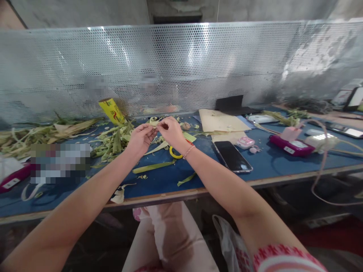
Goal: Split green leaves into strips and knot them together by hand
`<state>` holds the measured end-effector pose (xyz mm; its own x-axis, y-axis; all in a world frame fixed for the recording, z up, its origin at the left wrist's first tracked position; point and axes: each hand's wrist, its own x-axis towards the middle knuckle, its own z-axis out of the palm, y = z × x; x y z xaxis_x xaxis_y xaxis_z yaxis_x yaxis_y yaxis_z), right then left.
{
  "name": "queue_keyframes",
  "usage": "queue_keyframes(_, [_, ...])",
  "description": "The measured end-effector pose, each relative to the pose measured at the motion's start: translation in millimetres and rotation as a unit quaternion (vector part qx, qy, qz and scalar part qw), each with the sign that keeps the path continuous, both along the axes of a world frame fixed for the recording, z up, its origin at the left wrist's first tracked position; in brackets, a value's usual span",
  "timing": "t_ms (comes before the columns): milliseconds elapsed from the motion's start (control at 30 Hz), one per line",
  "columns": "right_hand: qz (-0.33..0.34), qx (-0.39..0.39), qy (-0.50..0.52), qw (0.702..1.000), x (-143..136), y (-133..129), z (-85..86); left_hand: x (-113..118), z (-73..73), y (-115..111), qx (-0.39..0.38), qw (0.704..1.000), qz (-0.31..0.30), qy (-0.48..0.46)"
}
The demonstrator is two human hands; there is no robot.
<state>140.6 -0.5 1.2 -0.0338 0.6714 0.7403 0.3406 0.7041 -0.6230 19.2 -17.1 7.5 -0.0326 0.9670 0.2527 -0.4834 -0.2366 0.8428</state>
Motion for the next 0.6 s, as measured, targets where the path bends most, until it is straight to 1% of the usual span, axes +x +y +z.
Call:
queue_keyframes(167, [-0.010, 0.050, -0.037, 0.998, 0, 3, -2.8, 0, 1.1, 0, -0.014, 1.000, -0.005, -0.016])
queue_keyframes(267, [-0.025, 0.114, -0.088, 0.989, 2, 2, -4.4, -1, 1.0, 0, -0.013, 1.000, -0.012, -0.021])
queue_keyframes(400, [-0.081, 0.214, -0.181, 0.956, 6, -2, -3.9, -2, 1.2, 0, -0.021, 1.000, -0.014, -0.015])
queue_keyframes(467, [-0.098, 0.234, -0.230, 0.940, 8, -3, -4.0, -2, 0.3, 1, -0.028, 0.999, -0.003, -0.015])
queue_keyframes(600, [-0.109, 0.261, -0.318, 0.905, 10, -2, -5.6, -2, -3.6, 2, -0.050, 0.999, 0.014, -0.013])
